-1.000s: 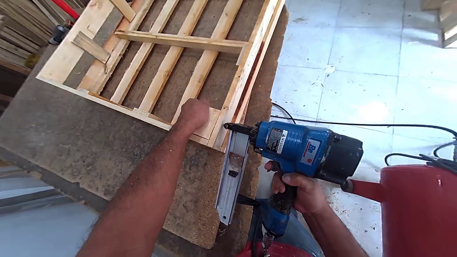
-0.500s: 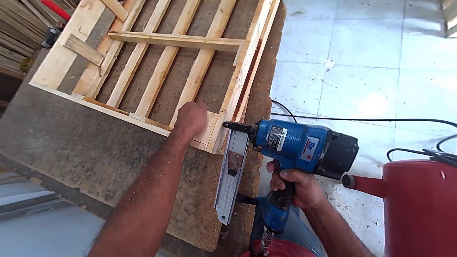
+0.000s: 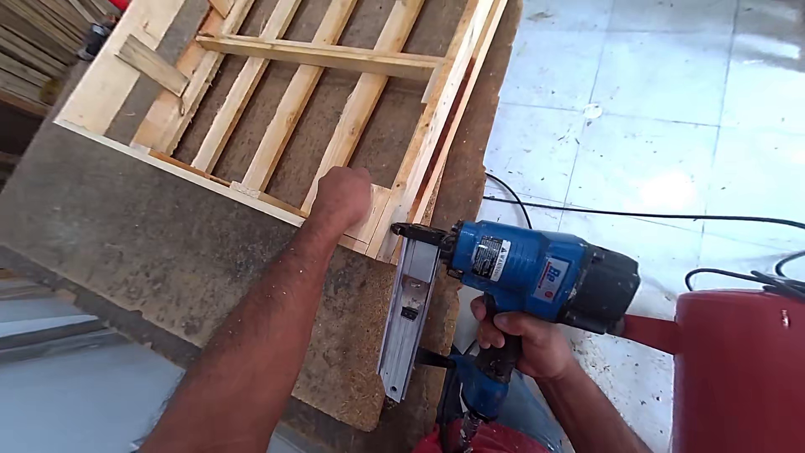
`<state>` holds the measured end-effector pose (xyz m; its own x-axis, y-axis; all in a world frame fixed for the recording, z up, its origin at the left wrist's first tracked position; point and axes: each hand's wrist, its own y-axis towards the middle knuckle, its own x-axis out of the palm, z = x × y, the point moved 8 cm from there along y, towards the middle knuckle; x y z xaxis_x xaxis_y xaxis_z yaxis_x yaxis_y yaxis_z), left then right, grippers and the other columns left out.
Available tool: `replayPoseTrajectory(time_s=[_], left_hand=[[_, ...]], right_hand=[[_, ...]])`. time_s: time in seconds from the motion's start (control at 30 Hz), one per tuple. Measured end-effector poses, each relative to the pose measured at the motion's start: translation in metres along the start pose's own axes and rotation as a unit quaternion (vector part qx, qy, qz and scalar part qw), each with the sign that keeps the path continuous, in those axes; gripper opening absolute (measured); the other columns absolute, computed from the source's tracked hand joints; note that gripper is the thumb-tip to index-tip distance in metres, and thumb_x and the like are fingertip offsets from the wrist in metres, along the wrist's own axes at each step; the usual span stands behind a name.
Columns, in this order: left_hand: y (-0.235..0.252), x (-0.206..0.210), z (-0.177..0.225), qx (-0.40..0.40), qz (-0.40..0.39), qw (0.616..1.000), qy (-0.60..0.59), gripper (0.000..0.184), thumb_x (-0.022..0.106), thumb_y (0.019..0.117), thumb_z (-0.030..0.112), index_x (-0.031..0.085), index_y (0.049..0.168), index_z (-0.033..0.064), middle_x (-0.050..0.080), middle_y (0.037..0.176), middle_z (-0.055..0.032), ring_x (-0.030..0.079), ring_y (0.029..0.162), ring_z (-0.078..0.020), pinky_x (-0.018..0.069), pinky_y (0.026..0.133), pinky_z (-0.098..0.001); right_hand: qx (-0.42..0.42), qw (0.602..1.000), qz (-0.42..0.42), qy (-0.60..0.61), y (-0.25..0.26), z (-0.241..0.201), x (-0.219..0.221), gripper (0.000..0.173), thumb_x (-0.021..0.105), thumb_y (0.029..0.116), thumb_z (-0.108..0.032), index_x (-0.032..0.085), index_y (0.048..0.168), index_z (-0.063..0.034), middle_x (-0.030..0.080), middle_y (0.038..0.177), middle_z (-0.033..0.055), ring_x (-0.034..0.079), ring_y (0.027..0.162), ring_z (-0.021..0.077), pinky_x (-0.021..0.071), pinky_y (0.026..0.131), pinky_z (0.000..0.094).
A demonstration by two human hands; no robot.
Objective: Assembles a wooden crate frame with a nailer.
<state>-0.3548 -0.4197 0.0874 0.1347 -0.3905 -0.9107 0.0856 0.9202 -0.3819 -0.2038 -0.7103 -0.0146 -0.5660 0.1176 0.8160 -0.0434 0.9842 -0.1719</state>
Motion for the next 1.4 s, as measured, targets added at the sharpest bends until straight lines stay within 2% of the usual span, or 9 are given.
replayPoseTrajectory(time_s=[0.23,0.53,0.67,0.77,0.87,1.03,1.17,1.33,1.4], left_hand=[[0.001,-0.001,-0.002,-0.015,-0.002,1.000,-0.019,0.059,0.028,0.1104,0.037,0.064,0.085,-0.0015,0.066,0.095,-0.0249,0.067,0.094,-0.0409,0.0510,0.077,-0.0634],[0.002,-0.001,0.003,0.063,-0.036,0.997,-0.021,0.058,0.024,0.1127,0.033,0.066,0.108,-0.0052,0.066,0.111,-0.0298,0.064,0.111,-0.0465,0.0481,0.091,-0.0680],[-0.035,-0.031,-0.044,0.162,0.131,0.946,-0.249,0.055,0.031,0.1105,0.044,0.056,0.141,0.0069,0.064,0.133,-0.0180,0.062,0.125,-0.0308,0.0489,0.106,-0.0565],[-0.122,-0.008,-0.117,0.137,0.253,0.892,-0.348,0.049,0.034,0.1107,0.039,0.062,0.131,0.0038,0.067,0.125,-0.0134,0.066,0.115,-0.0226,0.0559,0.100,-0.0493],[-0.212,0.100,-0.169,-0.037,0.078,0.881,-0.465,0.031,0.051,0.1036,0.023,0.063,0.118,-0.0020,0.071,0.104,-0.0141,0.071,0.089,-0.0248,0.0607,0.080,-0.0478],[-0.302,0.165,-0.129,-0.028,-0.074,0.603,-0.794,0.095,0.078,0.0824,0.059,0.039,0.146,0.0007,0.069,0.123,-0.0136,0.069,0.112,-0.0264,0.0590,0.097,-0.0476],[-0.290,0.191,-0.141,-0.140,0.012,0.346,-0.928,0.024,0.067,0.0979,0.023,0.066,0.115,0.0060,0.074,0.103,-0.0127,0.073,0.097,-0.0253,0.0602,0.091,-0.0478],[-0.293,0.257,-0.145,-0.261,0.012,0.289,-0.921,0.036,0.038,0.1117,0.033,0.060,0.115,0.0054,0.068,0.080,-0.0084,0.071,0.073,-0.0250,0.0626,0.080,-0.0494],[-0.293,0.280,-0.144,-0.257,0.011,0.281,-0.925,0.033,0.039,0.1110,0.031,0.058,0.119,0.0057,0.068,0.083,-0.0101,0.071,0.076,-0.0270,0.0622,0.079,-0.0513]], right_hand=[[0.006,1.000,-0.015,-0.008,-0.008,0.015,0.003,0.030,0.066,0.0907,-0.011,0.071,0.119,-0.0039,0.068,0.074,0.0078,0.066,0.064,0.0155,0.0595,0.070,0.0360],[0.023,0.983,-0.029,-0.181,-0.021,-0.031,0.013,0.025,0.064,0.0915,-0.012,0.072,0.115,-0.0124,0.075,0.109,0.0102,0.067,0.070,0.0109,0.0583,0.069,0.0301],[0.065,0.924,-0.046,-0.375,-0.044,-0.053,0.023,0.030,0.074,0.0903,-0.016,0.071,0.120,-0.0130,0.076,0.105,0.0048,0.070,0.077,0.0132,0.0612,0.074,0.0352],[0.095,0.834,-0.027,-0.543,-0.040,-0.044,0.058,0.030,0.081,0.0855,-0.021,0.072,0.110,-0.0069,0.076,0.095,-0.0003,0.072,0.086,0.0093,0.0625,0.084,0.0348],[0.113,0.768,-0.055,-0.628,0.001,-0.002,0.106,0.031,0.084,0.0813,-0.027,0.072,0.106,-0.0119,0.075,0.095,-0.0037,0.072,0.090,0.0060,0.0615,0.087,0.0334],[0.243,0.628,-0.133,-0.727,0.023,0.089,0.166,0.055,0.069,0.0934,-0.031,0.055,0.137,-0.0016,0.070,0.116,0.0179,0.070,0.107,0.0316,0.0570,0.093,0.0536],[0.183,0.570,-0.298,-0.743,0.029,0.085,0.203,0.032,0.052,0.1038,-0.021,0.070,0.124,-0.0040,0.073,0.110,0.0169,0.072,0.101,0.0310,0.0569,0.090,0.0529],[-0.047,0.444,-0.067,-0.893,0.198,-0.039,0.206,0.051,0.045,0.1074,-0.046,0.064,0.136,-0.0094,0.071,0.118,0.0169,0.071,0.106,0.0359,0.0563,0.089,0.0597],[-0.010,0.403,-0.043,-0.914,0.254,-0.045,0.181,0.068,0.031,0.1052,-0.063,0.066,0.116,-0.0057,0.069,0.104,0.0198,0.069,0.099,0.0396,0.0539,0.081,0.0637]])
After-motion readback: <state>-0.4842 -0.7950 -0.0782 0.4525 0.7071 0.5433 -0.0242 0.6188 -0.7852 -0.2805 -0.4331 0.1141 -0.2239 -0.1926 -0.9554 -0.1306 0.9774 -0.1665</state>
